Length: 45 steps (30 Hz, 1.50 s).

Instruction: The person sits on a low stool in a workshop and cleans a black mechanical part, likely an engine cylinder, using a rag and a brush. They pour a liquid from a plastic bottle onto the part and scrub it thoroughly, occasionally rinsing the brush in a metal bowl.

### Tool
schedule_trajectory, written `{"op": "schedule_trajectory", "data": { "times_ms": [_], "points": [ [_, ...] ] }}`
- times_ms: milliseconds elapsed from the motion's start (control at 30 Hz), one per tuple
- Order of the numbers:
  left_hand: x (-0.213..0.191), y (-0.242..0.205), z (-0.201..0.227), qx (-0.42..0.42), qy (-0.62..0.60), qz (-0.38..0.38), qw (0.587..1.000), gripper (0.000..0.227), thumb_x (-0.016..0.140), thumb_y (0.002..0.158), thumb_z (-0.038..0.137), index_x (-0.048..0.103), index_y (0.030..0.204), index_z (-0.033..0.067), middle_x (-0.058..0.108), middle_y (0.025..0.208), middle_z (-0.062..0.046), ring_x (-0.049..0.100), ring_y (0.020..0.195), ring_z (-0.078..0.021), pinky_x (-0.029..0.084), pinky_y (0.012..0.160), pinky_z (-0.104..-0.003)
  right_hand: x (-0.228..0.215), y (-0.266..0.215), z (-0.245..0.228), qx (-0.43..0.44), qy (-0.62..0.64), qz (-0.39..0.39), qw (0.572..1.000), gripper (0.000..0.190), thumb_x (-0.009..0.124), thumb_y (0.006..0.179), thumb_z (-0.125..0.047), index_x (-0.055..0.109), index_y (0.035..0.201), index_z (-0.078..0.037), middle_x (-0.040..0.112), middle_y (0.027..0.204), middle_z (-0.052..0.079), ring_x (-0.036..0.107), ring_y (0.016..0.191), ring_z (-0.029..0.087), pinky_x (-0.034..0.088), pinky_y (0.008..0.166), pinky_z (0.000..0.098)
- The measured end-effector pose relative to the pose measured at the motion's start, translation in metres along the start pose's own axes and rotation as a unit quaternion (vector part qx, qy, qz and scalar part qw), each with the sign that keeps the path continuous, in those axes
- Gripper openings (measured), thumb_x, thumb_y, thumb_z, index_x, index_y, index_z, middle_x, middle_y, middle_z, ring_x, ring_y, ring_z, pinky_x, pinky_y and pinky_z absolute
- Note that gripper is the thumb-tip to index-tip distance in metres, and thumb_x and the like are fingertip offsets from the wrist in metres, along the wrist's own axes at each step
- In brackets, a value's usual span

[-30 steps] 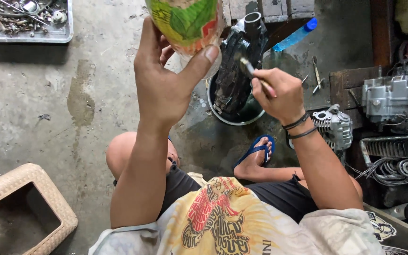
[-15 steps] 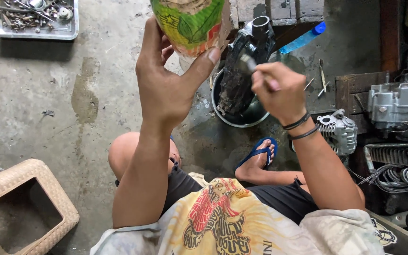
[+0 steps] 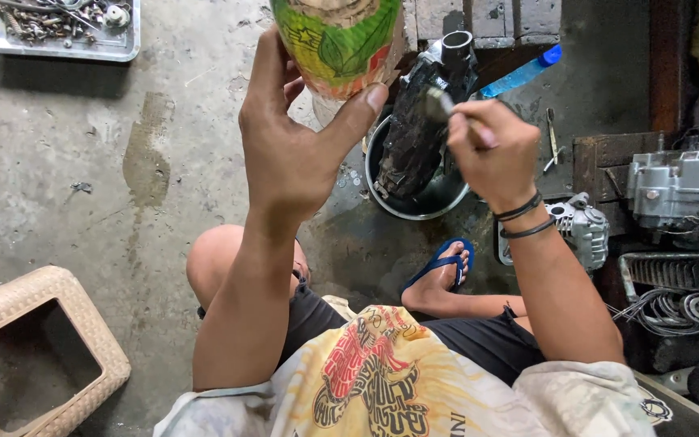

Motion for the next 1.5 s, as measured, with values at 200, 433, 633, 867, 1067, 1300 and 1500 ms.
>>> {"op": "schedule_trajectory", "data": {
  "times_ms": [200, 433, 633, 867, 1067, 1300, 1500],
  "points": [
    [-0.004, -0.002, 0.002, 0.005, -0.005, 0.002, 1.000, 0.036, 0.076, 0.099, 0.020, 0.050, 0.125, 0.0157, 0.063, 0.115, -0.001, 0.062, 0.106, -0.0159, 0.054, 0.102, -0.034, 0.000, 0.005, 0.003, -0.060, 0.030, -0.028, 0.997, 0.011, 0.067, 0.106, -0.004, 0.075, 0.107, 0.003, 0.075, 0.089, 0.016, 0.064, 0.066, 0.021, 0.051, 0.054, 0.0348],
    [-0.005, 0.000, 0.000, 0.014, 0.004, 0.011, 1.000, 0.039, 0.078, 0.098, 0.019, 0.050, 0.125, 0.0143, 0.063, 0.116, -0.002, 0.062, 0.106, -0.0173, 0.054, 0.098, -0.034, 0.012, 0.005, 0.010, -0.048, 0.024, -0.018, 0.998, 0.011, 0.067, 0.108, -0.009, 0.074, 0.104, -0.001, 0.068, 0.078, 0.008, 0.056, 0.061, 0.017, 0.045, 0.053, 0.0330],
    [-0.004, -0.001, 0.000, 0.016, 0.015, 0.008, 1.000, 0.038, 0.078, 0.098, 0.022, 0.050, 0.123, 0.0155, 0.062, 0.115, -0.001, 0.061, 0.104, -0.0169, 0.054, 0.096, -0.034, 0.001, 0.022, -0.005, -0.048, 0.020, -0.010, 0.999, 0.016, 0.065, 0.112, -0.011, 0.074, 0.106, 0.001, 0.072, 0.089, 0.013, 0.063, 0.069, 0.023, 0.048, 0.059, 0.0353],
    [-0.004, 0.000, 0.001, 0.019, 0.018, 0.011, 1.000, 0.037, 0.078, 0.098, 0.022, 0.049, 0.121, 0.0154, 0.061, 0.111, 0.000, 0.059, 0.102, -0.0160, 0.052, 0.093, -0.034, 0.005, 0.034, -0.010, -0.075, 0.004, -0.061, 0.995, 0.021, 0.064, 0.111, -0.013, 0.076, 0.104, 0.003, 0.076, 0.093, 0.015, 0.067, 0.070, 0.024, 0.050, 0.057, 0.0349],
    [-0.006, 0.001, 0.004, 0.015, 0.010, 0.020, 1.000, 0.037, 0.079, 0.096, 0.019, 0.050, 0.119, 0.0154, 0.061, 0.109, 0.002, 0.059, 0.100, -0.0138, 0.052, 0.094, -0.031, 0.009, 0.037, -0.004, -0.073, 0.000, -0.070, 0.995, 0.017, 0.065, 0.110, -0.010, 0.074, 0.103, 0.003, 0.074, 0.089, 0.015, 0.064, 0.066, 0.022, 0.047, 0.053, 0.0348],
    [-0.010, 0.000, 0.004, 0.007, 0.017, 0.025, 1.000, 0.038, 0.079, 0.095, 0.019, 0.050, 0.120, 0.0159, 0.059, 0.108, 0.003, 0.058, 0.100, -0.0132, 0.051, 0.094, -0.031, 0.003, 0.047, -0.001, -0.054, -0.011, -0.073, 0.996, 0.017, 0.067, 0.111, -0.010, 0.075, 0.100, -0.001, 0.073, 0.082, 0.009, 0.066, 0.067, 0.021, 0.050, 0.058, 0.0344],
    [-0.010, -0.001, 0.000, 0.017, 0.018, 0.030, 0.999, 0.042, 0.082, 0.097, 0.017, 0.051, 0.125, 0.0157, 0.062, 0.112, 0.001, 0.060, 0.101, -0.0136, 0.053, 0.095, -0.030, -0.006, 0.072, 0.010, -0.152, -0.089, -0.100, 0.979, 0.022, 0.067, 0.121, -0.014, 0.076, 0.111, 0.003, 0.078, 0.097, 0.017, 0.072, 0.075, 0.024, 0.060, 0.062, 0.0346]
  ]
}}
Point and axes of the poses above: each hand's wrist, its own y-axis towards the middle knuckle, its own x-axis out of the palm, z = x × y, the point moved 4 cm from there along y, towards the middle knuckle
